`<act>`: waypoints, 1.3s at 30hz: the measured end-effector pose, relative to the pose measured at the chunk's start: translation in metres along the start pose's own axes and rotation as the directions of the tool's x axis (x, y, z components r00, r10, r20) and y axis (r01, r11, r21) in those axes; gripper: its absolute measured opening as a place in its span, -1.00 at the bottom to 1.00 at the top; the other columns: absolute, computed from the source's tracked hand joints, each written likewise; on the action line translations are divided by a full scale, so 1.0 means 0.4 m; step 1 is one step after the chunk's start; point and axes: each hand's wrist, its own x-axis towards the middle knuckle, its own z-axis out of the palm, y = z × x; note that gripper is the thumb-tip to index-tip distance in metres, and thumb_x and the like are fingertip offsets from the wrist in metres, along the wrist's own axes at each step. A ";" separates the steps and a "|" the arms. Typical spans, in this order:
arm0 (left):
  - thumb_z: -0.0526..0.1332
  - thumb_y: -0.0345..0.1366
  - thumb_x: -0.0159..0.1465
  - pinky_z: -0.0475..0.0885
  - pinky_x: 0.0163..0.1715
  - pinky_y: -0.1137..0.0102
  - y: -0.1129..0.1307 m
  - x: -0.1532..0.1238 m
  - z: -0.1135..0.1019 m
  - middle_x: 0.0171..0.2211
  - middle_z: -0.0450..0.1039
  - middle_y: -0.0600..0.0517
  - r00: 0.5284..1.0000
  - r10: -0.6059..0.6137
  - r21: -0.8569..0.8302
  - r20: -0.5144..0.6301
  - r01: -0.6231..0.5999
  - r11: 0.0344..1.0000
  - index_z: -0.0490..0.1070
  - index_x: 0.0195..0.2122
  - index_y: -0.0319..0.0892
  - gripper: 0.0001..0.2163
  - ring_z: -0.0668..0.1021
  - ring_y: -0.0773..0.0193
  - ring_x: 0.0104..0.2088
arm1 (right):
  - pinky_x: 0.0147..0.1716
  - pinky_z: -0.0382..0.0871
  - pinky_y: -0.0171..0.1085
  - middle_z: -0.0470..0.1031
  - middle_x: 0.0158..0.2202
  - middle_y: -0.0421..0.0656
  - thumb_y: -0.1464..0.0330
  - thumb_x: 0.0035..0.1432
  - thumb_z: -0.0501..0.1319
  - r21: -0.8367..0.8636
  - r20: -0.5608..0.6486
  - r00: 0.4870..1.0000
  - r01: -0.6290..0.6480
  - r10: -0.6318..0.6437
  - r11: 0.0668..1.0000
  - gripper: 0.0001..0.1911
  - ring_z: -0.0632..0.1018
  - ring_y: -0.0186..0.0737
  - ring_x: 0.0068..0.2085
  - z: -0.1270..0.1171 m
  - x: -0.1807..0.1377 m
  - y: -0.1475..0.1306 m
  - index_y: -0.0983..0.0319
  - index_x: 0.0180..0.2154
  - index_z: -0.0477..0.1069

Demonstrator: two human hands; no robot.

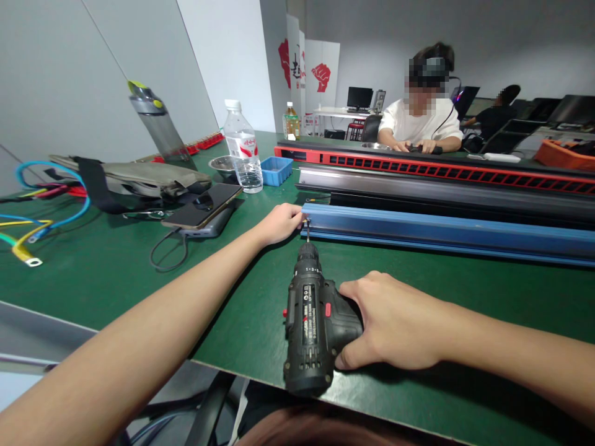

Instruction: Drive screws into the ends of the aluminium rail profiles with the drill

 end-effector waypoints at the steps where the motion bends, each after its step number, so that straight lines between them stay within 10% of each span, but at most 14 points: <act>1: 0.01 -0.27 0.27 0.16 -0.45 0.44 0.001 0.000 0.000 -0.65 0.26 0.11 1.000 -0.002 -0.001 0.000 0.002 1.000 0.23 -0.64 -0.17 -0.67 0.32 0.33 -0.54 | -0.61 0.11 -0.34 0.33 -0.60 -0.34 0.04 -0.21 0.40 -0.001 0.003 1.000 -0.001 0.001 1.000 -0.61 0.27 -0.36 -0.59 0.000 -0.001 0.000 0.15 -0.48 0.36; 39: 0.00 -0.22 0.27 0.17 -0.46 0.44 -0.001 -0.002 -0.001 -0.65 0.27 0.09 1.000 0.022 0.008 -0.004 -0.022 1.000 0.22 -0.64 -0.16 -0.66 0.32 0.32 -0.53 | -0.58 0.12 -0.33 0.36 -0.58 -0.30 0.01 -0.18 0.39 -0.029 0.020 1.000 -0.005 0.005 1.000 -0.59 0.29 -0.34 -0.57 -0.004 -0.001 -0.002 0.17 -0.45 0.40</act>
